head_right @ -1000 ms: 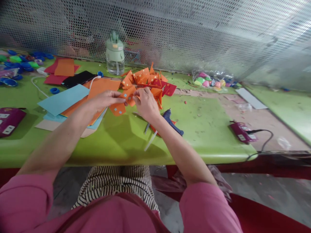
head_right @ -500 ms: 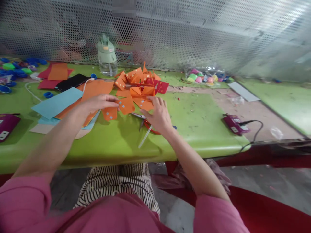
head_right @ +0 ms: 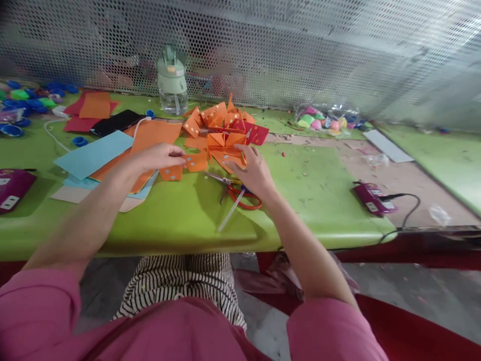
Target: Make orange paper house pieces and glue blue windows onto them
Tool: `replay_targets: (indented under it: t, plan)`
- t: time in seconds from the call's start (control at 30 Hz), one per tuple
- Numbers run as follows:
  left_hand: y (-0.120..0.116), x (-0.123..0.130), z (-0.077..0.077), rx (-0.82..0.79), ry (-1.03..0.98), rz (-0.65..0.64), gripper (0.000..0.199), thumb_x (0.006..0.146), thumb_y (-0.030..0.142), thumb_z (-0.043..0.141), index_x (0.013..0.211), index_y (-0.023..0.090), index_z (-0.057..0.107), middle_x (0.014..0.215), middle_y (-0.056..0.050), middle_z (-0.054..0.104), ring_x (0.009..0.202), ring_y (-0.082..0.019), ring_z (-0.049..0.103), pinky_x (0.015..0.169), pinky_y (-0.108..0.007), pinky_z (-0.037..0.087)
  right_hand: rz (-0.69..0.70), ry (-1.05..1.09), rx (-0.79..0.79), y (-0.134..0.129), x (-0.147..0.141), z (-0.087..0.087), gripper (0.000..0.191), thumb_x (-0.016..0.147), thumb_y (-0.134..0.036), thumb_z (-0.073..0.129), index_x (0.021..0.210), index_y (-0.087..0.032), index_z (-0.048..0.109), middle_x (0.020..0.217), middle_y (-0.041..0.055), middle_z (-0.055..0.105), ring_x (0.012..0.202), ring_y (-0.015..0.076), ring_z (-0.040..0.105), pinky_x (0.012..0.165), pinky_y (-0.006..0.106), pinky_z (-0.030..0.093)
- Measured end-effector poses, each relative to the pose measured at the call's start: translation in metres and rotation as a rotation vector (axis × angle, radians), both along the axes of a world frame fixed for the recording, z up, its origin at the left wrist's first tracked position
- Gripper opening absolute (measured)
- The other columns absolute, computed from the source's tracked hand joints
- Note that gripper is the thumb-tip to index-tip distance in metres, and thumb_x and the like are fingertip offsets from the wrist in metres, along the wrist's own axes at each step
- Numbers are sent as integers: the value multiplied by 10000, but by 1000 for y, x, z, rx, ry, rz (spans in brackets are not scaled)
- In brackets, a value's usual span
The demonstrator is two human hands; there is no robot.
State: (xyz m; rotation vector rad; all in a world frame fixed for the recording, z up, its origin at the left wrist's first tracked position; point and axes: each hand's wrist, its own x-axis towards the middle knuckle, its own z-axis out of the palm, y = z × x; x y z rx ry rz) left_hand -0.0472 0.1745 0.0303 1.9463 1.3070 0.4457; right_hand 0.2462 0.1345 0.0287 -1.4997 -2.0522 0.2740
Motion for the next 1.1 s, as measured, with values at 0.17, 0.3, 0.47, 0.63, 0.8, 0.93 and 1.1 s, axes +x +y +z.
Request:
replay_targets:
  t: [0.17, 0.3, 0.47, 0.63, 0.8, 0.93, 1.1]
  plan:
    - [-2, 0, 0, 93, 176, 47, 275, 808, 431, 628, 938, 228, 761, 840, -21, 760, 793, -210, 663, 689, -284, 409, -93, -236, -63, -27, 52, 1, 439, 882, -475, 614, 1234, -217, 665, 1194, 155, 698, 1068, 336, 680, 874, 501, 552]
    - [-3, 1, 2, 95, 151, 56, 328, 840, 437, 615, 1033, 206, 745, 1059, -62, 785, 944, -226, 689, 765, -279, 442, -65, -314, -131, -39, 73, 2, 442, 889, -433, 566, 1245, -183, 651, 1208, 178, 710, 1081, 341, 682, 887, 517, 556]
    - [0, 0, -3, 77, 118, 73, 330, 822, 419, 639, 1044, 195, 737, 1116, -87, 780, 997, -249, 697, 833, -308, 468, -30, -456, -123, -45, 67, 4, 516, 838, -368, 579, 1306, -154, 615, 1292, 198, 687, 1199, 396, 634, 1013, 589, 486]
    - [3, 0, -8, 33, 64, 61, 304, 766, 381, 675, 1004, 198, 728, 1072, -79, 783, 965, -247, 696, 811, -309, 474, -115, -536, -324, -48, 60, 1, 475, 758, -310, 595, 1197, -143, 667, 1092, 200, 749, 997, 387, 706, 842, 512, 558]
    - [5, 1, -10, 3, 32, 96, 299, 742, 342, 692, 1006, 204, 722, 1109, -64, 770, 977, -235, 687, 795, -284, 465, -159, -125, -209, -45, 72, 8, 370, 766, -391, 625, 1091, -226, 693, 966, 119, 756, 834, 311, 700, 748, 474, 562]
    - [6, 1, -11, 47, 66, 88, 299, 727, 355, 681, 982, 205, 723, 1011, -38, 764, 896, -207, 664, 743, -270, 429, -136, 421, -344, -43, 56, 17, 353, 776, -560, 683, 928, -241, 696, 802, 46, 704, 632, 188, 635, 583, 342, 539]
    - [7, -1, -9, 8, 61, 84, 216, 709, 316, 675, 891, 208, 715, 838, -9, 711, 772, -188, 613, 692, -281, 386, 43, 467, -535, -48, 3, 7, 482, 795, -681, 645, 912, -215, 685, 806, 67, 729, 595, 168, 636, 537, 307, 529]
